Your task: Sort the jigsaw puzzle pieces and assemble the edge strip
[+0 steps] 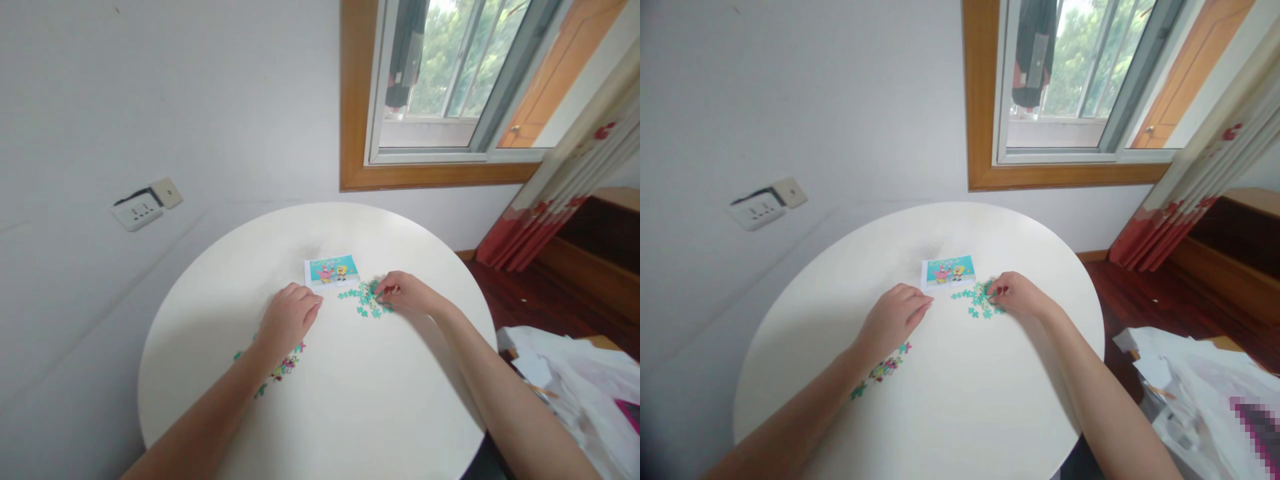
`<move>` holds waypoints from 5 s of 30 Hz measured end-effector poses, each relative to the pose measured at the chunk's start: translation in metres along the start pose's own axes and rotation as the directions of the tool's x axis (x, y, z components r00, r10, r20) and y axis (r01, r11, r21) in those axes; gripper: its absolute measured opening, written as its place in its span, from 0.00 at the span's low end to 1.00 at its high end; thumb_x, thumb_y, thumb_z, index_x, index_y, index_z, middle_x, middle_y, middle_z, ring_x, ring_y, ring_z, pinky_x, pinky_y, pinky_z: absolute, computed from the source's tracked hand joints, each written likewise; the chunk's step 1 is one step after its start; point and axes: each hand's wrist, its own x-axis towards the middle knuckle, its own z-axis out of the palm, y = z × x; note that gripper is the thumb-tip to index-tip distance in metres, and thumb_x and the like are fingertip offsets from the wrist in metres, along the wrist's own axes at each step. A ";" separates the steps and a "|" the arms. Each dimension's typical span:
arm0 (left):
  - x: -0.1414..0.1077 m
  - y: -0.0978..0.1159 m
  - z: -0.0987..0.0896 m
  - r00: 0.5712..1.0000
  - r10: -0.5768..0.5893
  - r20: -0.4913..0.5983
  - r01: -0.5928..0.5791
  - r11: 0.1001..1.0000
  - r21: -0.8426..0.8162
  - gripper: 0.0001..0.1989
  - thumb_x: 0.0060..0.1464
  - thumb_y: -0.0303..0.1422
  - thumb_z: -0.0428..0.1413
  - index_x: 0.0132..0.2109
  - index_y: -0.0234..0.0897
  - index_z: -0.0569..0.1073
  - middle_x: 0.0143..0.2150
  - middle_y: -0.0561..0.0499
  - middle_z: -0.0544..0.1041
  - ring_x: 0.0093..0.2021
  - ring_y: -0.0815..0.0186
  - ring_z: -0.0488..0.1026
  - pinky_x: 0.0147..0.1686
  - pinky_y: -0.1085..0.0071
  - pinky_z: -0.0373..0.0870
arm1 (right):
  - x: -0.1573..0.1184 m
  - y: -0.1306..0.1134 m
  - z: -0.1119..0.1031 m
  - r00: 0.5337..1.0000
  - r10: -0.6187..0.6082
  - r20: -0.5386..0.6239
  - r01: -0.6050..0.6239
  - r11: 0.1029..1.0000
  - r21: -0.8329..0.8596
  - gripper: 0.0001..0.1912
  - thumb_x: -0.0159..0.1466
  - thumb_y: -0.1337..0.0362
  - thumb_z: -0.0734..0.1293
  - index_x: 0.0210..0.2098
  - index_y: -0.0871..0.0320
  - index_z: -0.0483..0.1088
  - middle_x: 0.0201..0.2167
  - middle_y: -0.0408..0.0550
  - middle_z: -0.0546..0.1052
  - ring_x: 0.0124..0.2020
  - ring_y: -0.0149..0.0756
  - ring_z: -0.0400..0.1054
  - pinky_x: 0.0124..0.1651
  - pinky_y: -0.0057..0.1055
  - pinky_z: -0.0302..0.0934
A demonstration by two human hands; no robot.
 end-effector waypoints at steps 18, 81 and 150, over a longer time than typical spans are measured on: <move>-0.006 -0.024 -0.002 0.995 0.102 -0.008 -0.102 0.979 -0.174 0.09 0.61 0.28 0.53 0.45 0.37 0.77 0.41 0.47 0.78 0.43 0.60 0.72 0.44 0.64 0.68 | 0.001 -0.002 0.006 0.997 -0.044 0.062 0.044 0.999 -0.006 0.05 0.53 0.66 0.71 0.31 0.59 0.77 0.30 0.46 0.73 0.32 0.34 0.66 0.36 0.29 0.59; -0.006 -0.010 -0.011 0.989 0.138 0.053 -0.116 0.949 -0.293 0.10 0.63 0.31 0.52 0.46 0.40 0.78 0.42 0.46 0.80 0.45 0.60 0.73 0.46 0.63 0.69 | 0.000 -0.005 0.010 0.979 0.203 0.015 -0.201 0.956 0.215 0.09 0.57 0.60 0.67 0.28 0.58 0.75 0.26 0.46 0.80 0.27 0.35 0.71 0.31 0.28 0.61; -0.010 -0.015 -0.012 0.991 0.084 0.107 -0.050 0.956 -0.289 0.11 0.63 0.27 0.51 0.48 0.39 0.76 0.43 0.48 0.78 0.46 0.61 0.71 0.48 0.63 0.67 | -0.001 -0.001 -0.005 0.984 0.010 -0.177 -0.032 0.992 -0.123 0.13 0.62 0.68 0.63 0.41 0.57 0.79 0.34 0.48 0.76 0.29 0.32 0.67 0.34 0.28 0.62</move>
